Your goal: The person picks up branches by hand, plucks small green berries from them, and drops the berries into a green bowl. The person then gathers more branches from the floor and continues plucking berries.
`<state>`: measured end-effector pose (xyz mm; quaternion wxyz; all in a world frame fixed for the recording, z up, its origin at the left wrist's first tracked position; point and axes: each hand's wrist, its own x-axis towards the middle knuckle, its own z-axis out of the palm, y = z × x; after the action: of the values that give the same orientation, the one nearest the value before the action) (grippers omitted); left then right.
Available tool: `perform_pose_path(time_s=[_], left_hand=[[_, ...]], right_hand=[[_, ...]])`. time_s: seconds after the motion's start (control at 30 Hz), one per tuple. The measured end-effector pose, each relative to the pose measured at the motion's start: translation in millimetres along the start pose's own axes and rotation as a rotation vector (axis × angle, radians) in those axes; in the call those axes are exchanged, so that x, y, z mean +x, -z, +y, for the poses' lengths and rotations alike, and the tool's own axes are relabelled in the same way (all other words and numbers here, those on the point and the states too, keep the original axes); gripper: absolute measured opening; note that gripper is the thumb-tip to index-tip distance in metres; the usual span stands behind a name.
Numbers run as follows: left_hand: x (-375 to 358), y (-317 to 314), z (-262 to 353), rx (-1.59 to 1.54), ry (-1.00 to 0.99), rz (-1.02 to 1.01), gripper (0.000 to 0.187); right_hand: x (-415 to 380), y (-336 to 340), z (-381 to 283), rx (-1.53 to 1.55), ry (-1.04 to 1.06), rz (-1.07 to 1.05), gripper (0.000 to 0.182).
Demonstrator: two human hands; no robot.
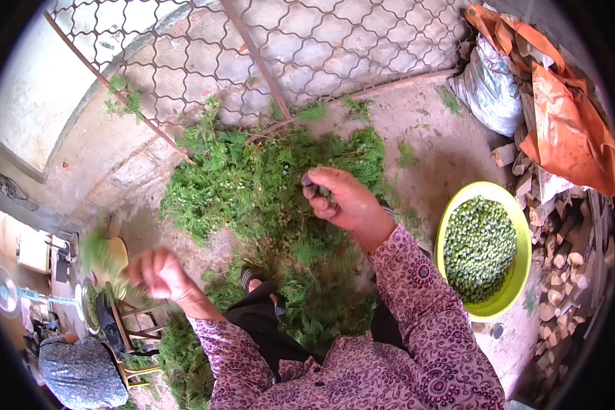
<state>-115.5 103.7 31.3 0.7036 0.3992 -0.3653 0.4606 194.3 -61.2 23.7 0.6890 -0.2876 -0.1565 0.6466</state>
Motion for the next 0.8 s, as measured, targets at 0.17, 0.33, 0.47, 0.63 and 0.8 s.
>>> perform_pose_path(time_s=[0.17,0.33,0.47,0.63,0.8], left_hand=[[23,-43,-19,0.066,0.090,-0.033,0.082],[11,-34,2,0.071,-0.070,0.279,0.052],[11,-42,22,0.131,-0.253,0.374,0.027],[20,-80,71,-0.139,-0.338,-0.162,0.064],[15,-56,49,-0.092,-0.344,0.142,0.089]], right_hand=[[4,11,-13,0.074,0.048,0.032,0.013],[6,14,-15,0.143,0.079,0.142,0.015],[0,15,-19,0.117,0.068,0.152,0.015],[1,36,-33,0.112,0.152,0.179,0.017],[-5,57,-41,0.234,0.182,0.264,0.018]])
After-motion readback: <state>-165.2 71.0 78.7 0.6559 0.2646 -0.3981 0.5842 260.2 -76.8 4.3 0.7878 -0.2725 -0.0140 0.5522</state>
